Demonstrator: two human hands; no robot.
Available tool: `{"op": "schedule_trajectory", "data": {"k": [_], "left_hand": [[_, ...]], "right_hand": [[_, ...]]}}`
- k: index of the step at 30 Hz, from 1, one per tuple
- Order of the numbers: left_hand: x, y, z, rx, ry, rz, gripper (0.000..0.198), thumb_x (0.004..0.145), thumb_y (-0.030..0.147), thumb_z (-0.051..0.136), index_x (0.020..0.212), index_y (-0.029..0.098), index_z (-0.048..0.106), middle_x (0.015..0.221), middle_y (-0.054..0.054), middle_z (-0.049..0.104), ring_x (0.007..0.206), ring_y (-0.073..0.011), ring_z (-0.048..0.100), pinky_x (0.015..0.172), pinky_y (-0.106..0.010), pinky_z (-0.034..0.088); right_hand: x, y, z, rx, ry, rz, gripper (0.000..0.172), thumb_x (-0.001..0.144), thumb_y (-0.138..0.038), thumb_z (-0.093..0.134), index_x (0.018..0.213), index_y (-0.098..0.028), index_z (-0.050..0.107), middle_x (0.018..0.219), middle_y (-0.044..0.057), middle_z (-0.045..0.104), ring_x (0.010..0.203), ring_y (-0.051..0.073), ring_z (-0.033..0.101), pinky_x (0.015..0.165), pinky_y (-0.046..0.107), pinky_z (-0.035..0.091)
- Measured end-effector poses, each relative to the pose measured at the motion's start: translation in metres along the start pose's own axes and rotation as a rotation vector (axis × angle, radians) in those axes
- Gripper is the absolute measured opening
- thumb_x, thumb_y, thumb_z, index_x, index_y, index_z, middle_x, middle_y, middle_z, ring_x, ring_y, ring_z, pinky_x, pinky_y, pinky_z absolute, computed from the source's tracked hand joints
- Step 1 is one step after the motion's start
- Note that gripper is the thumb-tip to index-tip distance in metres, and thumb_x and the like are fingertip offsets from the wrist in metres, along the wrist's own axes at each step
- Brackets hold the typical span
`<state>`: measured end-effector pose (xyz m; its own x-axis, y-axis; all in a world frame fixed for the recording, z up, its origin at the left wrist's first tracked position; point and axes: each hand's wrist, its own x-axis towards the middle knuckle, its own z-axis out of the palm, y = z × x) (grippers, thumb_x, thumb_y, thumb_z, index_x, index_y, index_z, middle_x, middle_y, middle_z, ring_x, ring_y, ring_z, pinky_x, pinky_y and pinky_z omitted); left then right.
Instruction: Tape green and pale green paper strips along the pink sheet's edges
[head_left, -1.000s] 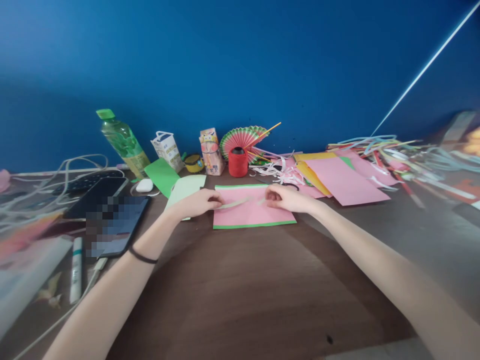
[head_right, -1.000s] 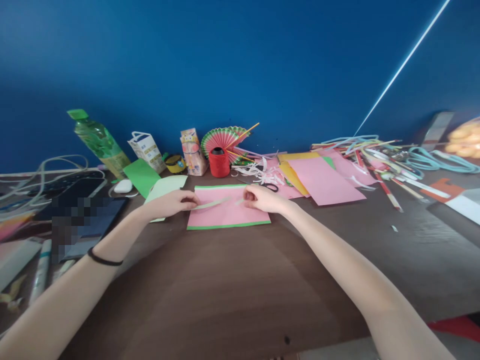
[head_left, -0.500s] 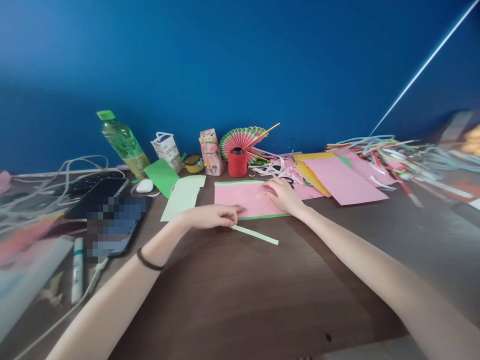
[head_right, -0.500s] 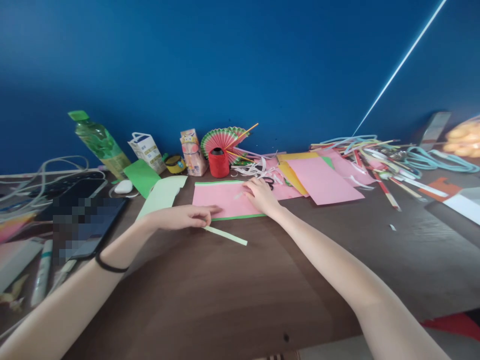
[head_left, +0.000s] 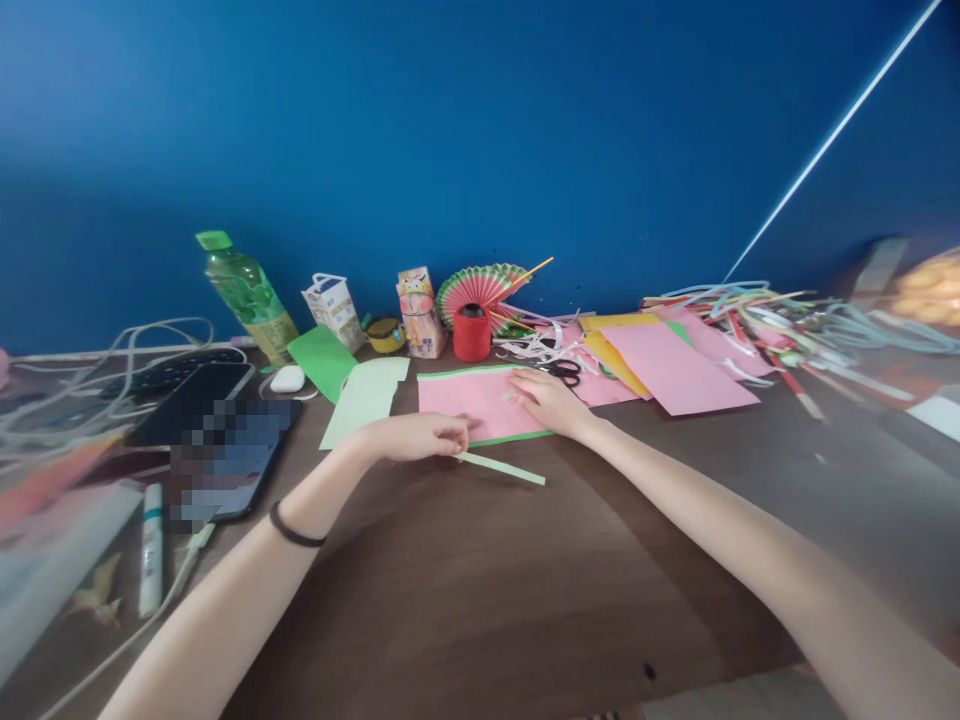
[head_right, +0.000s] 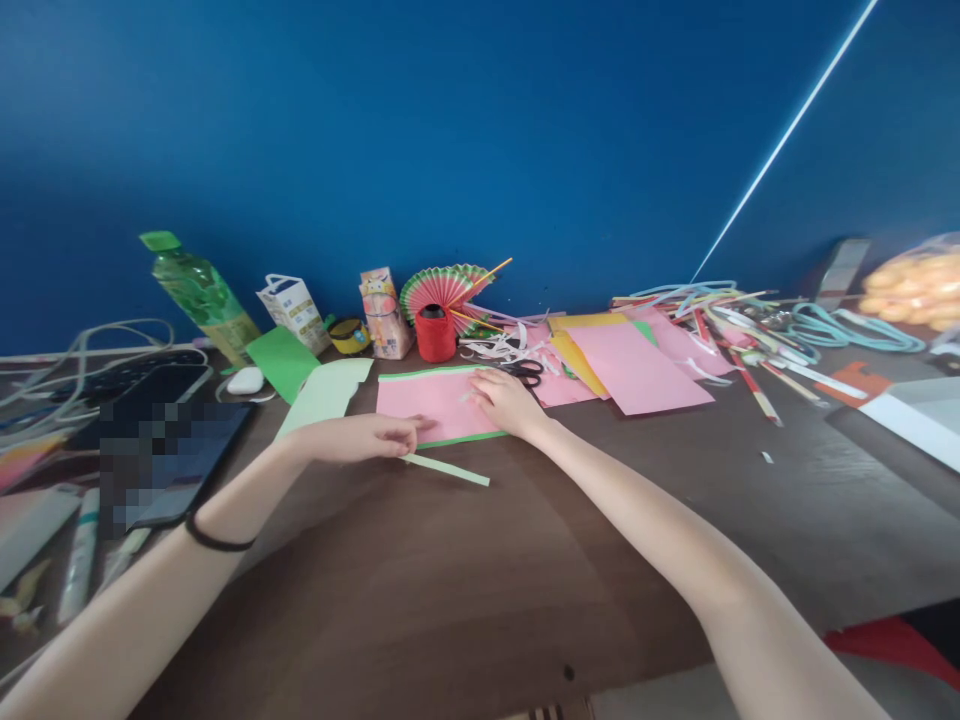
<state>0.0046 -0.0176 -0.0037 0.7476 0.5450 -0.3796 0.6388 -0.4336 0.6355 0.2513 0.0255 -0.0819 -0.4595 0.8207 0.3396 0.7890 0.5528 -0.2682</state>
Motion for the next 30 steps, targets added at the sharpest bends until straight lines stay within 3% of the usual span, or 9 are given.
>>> {"op": "schedule_trajectory", "data": {"k": [5, 23, 27, 30], "left_hand": [[0.001, -0.010, -0.002, 0.032, 0.063, -0.005, 0.012, 0.083, 0.023, 0.043, 0.076, 0.019, 0.053, 0.144, -0.005, 0.031, 0.135, -0.0175, 0.021, 0.105, -0.033, 0.024], [0.005, -0.022, -0.004, 0.019, 0.121, -0.006, 0.012, 0.082, 0.023, 0.041, 0.076, 0.018, 0.051, 0.143, -0.006, 0.034, 0.134, -0.0159, 0.024, 0.105, -0.028, 0.024], [0.005, -0.018, -0.004, 0.004, 0.114, -0.014, 0.014, 0.081, 0.026, 0.042, 0.076, 0.018, 0.052, 0.142, -0.004, 0.036, 0.132, -0.0168, 0.028, 0.104, -0.027, 0.024], [0.002, -0.013, -0.006, 0.045, 0.150, -0.051, 0.017, 0.080, 0.028, 0.040, 0.078, 0.018, 0.054, 0.135, -0.005, 0.046, 0.122, -0.0176, 0.041, 0.098, -0.026, 0.032]], "right_hand": [[0.017, -0.008, 0.002, -0.034, -0.045, 0.037, 0.040, 0.087, -0.022, 0.038, 0.120, -0.007, 0.054, 0.130, 0.015, 0.049, 0.124, 0.024, 0.042, 0.106, 0.038, 0.030], [0.024, -0.007, 0.013, -0.054, 0.019, 0.154, 0.037, 0.087, -0.024, 0.038, 0.118, -0.013, 0.057, 0.131, 0.011, 0.050, 0.122, 0.023, 0.044, 0.102, 0.037, 0.034], [0.022, -0.005, 0.009, 0.011, 0.070, 0.149, 0.031, 0.083, -0.022, 0.045, 0.108, -0.015, 0.062, 0.122, 0.010, 0.057, 0.114, 0.023, 0.050, 0.098, 0.037, 0.038], [0.022, -0.004, 0.004, 0.050, 0.121, 0.101, 0.024, 0.081, -0.017, 0.047, 0.097, -0.016, 0.065, 0.108, 0.009, 0.063, 0.105, 0.022, 0.054, 0.094, 0.037, 0.039]]}}
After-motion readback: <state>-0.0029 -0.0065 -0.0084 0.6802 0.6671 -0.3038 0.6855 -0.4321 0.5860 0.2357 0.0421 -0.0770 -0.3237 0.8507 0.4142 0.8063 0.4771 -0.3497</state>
